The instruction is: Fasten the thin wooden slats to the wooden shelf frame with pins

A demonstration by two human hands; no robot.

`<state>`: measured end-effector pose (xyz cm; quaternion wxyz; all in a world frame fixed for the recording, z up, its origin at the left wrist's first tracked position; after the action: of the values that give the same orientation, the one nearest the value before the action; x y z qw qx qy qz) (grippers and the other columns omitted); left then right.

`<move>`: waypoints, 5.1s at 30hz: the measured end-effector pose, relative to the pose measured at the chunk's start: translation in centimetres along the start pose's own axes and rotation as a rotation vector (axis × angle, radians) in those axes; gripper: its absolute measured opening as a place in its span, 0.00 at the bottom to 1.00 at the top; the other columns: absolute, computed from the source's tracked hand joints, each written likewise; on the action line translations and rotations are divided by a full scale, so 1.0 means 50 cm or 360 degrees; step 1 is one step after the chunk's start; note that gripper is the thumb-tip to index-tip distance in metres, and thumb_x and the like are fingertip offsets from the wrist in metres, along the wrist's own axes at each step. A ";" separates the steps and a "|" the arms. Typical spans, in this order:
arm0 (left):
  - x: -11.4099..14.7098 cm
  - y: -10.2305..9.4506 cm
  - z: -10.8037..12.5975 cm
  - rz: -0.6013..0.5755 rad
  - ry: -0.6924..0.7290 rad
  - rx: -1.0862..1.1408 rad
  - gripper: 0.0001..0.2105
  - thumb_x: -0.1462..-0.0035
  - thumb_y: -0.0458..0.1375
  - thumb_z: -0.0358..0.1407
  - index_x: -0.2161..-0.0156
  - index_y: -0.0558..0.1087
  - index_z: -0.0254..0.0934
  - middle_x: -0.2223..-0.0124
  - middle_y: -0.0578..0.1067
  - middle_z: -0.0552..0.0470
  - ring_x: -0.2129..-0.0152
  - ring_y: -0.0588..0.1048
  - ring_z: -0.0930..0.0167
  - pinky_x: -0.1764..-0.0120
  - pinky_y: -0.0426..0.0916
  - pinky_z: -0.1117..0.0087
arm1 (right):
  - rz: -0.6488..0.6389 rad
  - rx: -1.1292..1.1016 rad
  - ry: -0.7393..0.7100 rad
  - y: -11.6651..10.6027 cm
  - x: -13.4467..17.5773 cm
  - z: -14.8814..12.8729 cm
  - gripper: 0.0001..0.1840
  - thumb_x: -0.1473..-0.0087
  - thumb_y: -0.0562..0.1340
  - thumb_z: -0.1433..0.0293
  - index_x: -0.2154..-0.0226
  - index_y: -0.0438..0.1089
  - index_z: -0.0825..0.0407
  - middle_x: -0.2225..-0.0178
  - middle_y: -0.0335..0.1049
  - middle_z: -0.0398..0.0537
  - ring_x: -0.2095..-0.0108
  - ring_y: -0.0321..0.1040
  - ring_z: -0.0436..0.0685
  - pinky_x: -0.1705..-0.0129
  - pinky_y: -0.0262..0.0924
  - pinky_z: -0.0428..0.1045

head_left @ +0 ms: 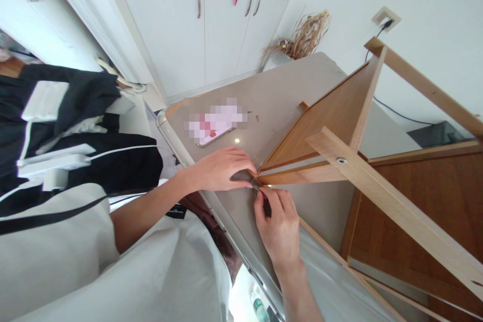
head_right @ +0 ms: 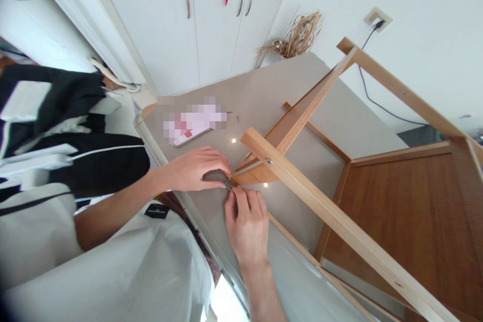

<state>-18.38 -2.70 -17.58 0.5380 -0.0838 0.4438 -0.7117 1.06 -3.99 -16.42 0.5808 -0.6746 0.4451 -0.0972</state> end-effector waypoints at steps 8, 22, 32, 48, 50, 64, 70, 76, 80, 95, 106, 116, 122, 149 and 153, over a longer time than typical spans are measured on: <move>0.002 0.003 -0.003 -0.0043 -0.0015 -0.0010 0.12 0.35 0.60 0.44 0.53 0.73 0.39 0.52 0.79 0.47 0.52 0.76 0.65 0.46 0.64 0.62 | 0.0026 0.0071 -0.0027 -0.011 0.001 0.002 0.04 0.38 0.60 0.75 0.61 0.67 0.50 0.65 0.70 0.48 0.63 0.66 0.57 0.59 0.63 0.53; 0.000 0.000 0.000 -0.0038 -0.0010 -0.0026 0.11 0.36 0.61 0.42 0.53 0.73 0.39 0.52 0.79 0.48 0.53 0.76 0.65 0.46 0.64 0.63 | -0.0101 0.0120 -0.0082 -0.009 0.003 0.003 0.04 0.38 0.61 0.75 0.60 0.69 0.52 0.65 0.70 0.49 0.63 0.64 0.58 0.58 0.61 0.54; 0.000 0.000 -0.001 -0.0052 -0.0014 -0.0011 0.12 0.37 0.62 0.43 0.53 0.73 0.39 0.52 0.79 0.48 0.53 0.76 0.65 0.47 0.64 0.63 | -0.0150 0.0072 -0.0094 -0.012 0.001 0.004 0.03 0.37 0.60 0.76 0.61 0.69 0.53 0.65 0.71 0.48 0.63 0.64 0.58 0.57 0.60 0.54; 0.000 0.000 -0.003 -0.0040 -0.0010 0.0016 0.14 0.39 0.64 0.45 0.53 0.74 0.39 0.52 0.79 0.47 0.53 0.76 0.65 0.47 0.65 0.63 | -0.0142 0.0068 -0.0173 -0.014 0.002 0.003 0.05 0.38 0.61 0.77 0.60 0.69 0.53 0.65 0.71 0.48 0.64 0.65 0.57 0.57 0.63 0.55; 0.000 -0.001 -0.003 -0.0042 -0.0009 0.0010 0.14 0.39 0.64 0.45 0.54 0.74 0.39 0.53 0.79 0.48 0.53 0.76 0.65 0.47 0.65 0.63 | -0.0096 0.0024 -0.0169 -0.016 0.002 0.002 0.06 0.38 0.61 0.77 0.58 0.69 0.53 0.64 0.71 0.49 0.62 0.65 0.57 0.57 0.63 0.54; 0.001 0.000 -0.003 -0.0053 -0.0016 0.0004 0.14 0.37 0.62 0.47 0.53 0.74 0.39 0.52 0.79 0.47 0.53 0.76 0.65 0.47 0.65 0.63 | 0.0050 -0.0083 -0.0175 -0.021 -0.002 -0.008 0.12 0.39 0.63 0.78 0.52 0.70 0.53 0.62 0.68 0.50 0.60 0.65 0.55 0.58 0.65 0.51; 0.000 0.000 -0.002 -0.0047 -0.0018 0.0006 0.14 0.37 0.62 0.46 0.53 0.74 0.39 0.53 0.79 0.47 0.53 0.76 0.65 0.47 0.65 0.64 | 0.0029 -0.0099 -0.0161 -0.019 0.000 -0.006 0.12 0.39 0.62 0.78 0.52 0.70 0.53 0.62 0.69 0.50 0.60 0.65 0.56 0.57 0.65 0.51; 0.000 -0.003 -0.001 -0.0035 -0.0021 0.0020 0.13 0.36 0.61 0.46 0.53 0.74 0.39 0.53 0.79 0.47 0.53 0.76 0.65 0.47 0.65 0.63 | 0.0053 -0.0104 -0.0122 -0.016 0.001 -0.005 0.11 0.39 0.62 0.78 0.53 0.70 0.54 0.62 0.70 0.51 0.61 0.65 0.56 0.56 0.66 0.52; 0.001 -0.002 -0.001 -0.0029 -0.0024 0.0022 0.13 0.37 0.62 0.45 0.53 0.75 0.39 0.53 0.80 0.47 0.53 0.76 0.65 0.47 0.65 0.63 | 0.0047 -0.0100 -0.0093 -0.013 -0.002 -0.006 0.10 0.38 0.62 0.77 0.53 0.70 0.53 0.62 0.70 0.50 0.61 0.66 0.56 0.56 0.66 0.53; 0.002 0.002 -0.001 -0.0033 -0.0008 -0.0026 0.13 0.35 0.60 0.45 0.53 0.74 0.39 0.53 0.79 0.47 0.53 0.76 0.65 0.47 0.65 0.63 | 0.0225 -0.0172 0.0021 -0.023 -0.005 -0.002 0.09 0.36 0.60 0.76 0.54 0.68 0.50 0.63 0.73 0.47 0.64 0.70 0.53 0.61 0.69 0.51; 0.002 -0.001 -0.003 -0.0028 -0.0010 0.0009 0.12 0.37 0.62 0.43 0.53 0.74 0.40 0.52 0.80 0.47 0.52 0.76 0.65 0.47 0.65 0.63 | 0.0167 -0.0234 -0.0065 -0.025 -0.002 -0.008 0.10 0.39 0.61 0.78 0.56 0.68 0.51 0.65 0.73 0.46 0.64 0.69 0.52 0.61 0.67 0.49; 0.001 -0.002 -0.001 -0.0030 0.0000 0.0005 0.11 0.37 0.63 0.41 0.53 0.75 0.39 0.52 0.80 0.47 0.52 0.76 0.65 0.46 0.65 0.63 | 0.0164 -0.0241 -0.0065 -0.026 -0.005 -0.009 0.10 0.39 0.61 0.78 0.56 0.69 0.50 0.65 0.73 0.46 0.66 0.68 0.52 0.61 0.67 0.49; 0.003 -0.002 -0.002 -0.0046 -0.0002 0.0026 0.11 0.36 0.61 0.41 0.52 0.75 0.40 0.51 0.80 0.47 0.51 0.76 0.65 0.45 0.65 0.63 | 0.0212 -0.0277 -0.0070 -0.025 -0.010 -0.012 0.12 0.39 0.61 0.78 0.54 0.70 0.50 0.64 0.75 0.47 0.64 0.72 0.52 0.60 0.69 0.49; 0.000 -0.001 0.004 -0.0031 0.0013 -0.0104 0.10 0.35 0.60 0.41 0.53 0.74 0.39 0.52 0.80 0.47 0.52 0.76 0.65 0.47 0.65 0.64 | 0.0203 -0.0252 -0.0021 -0.019 -0.001 0.000 0.12 0.41 0.63 0.79 0.56 0.71 0.51 0.63 0.74 0.47 0.61 0.70 0.53 0.56 0.68 0.50; 0.001 -0.001 0.004 -0.0021 0.0002 -0.0091 0.10 0.36 0.61 0.40 0.53 0.75 0.39 0.53 0.80 0.48 0.52 0.76 0.66 0.47 0.65 0.64 | 0.0157 -0.0242 0.0042 -0.017 0.002 0.007 0.08 0.41 0.62 0.78 0.60 0.70 0.51 0.66 0.73 0.45 0.64 0.69 0.53 0.59 0.67 0.50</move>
<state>-18.33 -2.86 -17.43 0.5305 -0.1018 0.4638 -0.7022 1.77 -3.86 -15.81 0.5262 -0.6927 0.4914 -0.0432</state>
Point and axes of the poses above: each hand's wrist, its own x-axis away from the middle knuckle, its own y-axis out of the palm, z = x × y, the point moved 4 cm from there along -x, towards the middle knuckle
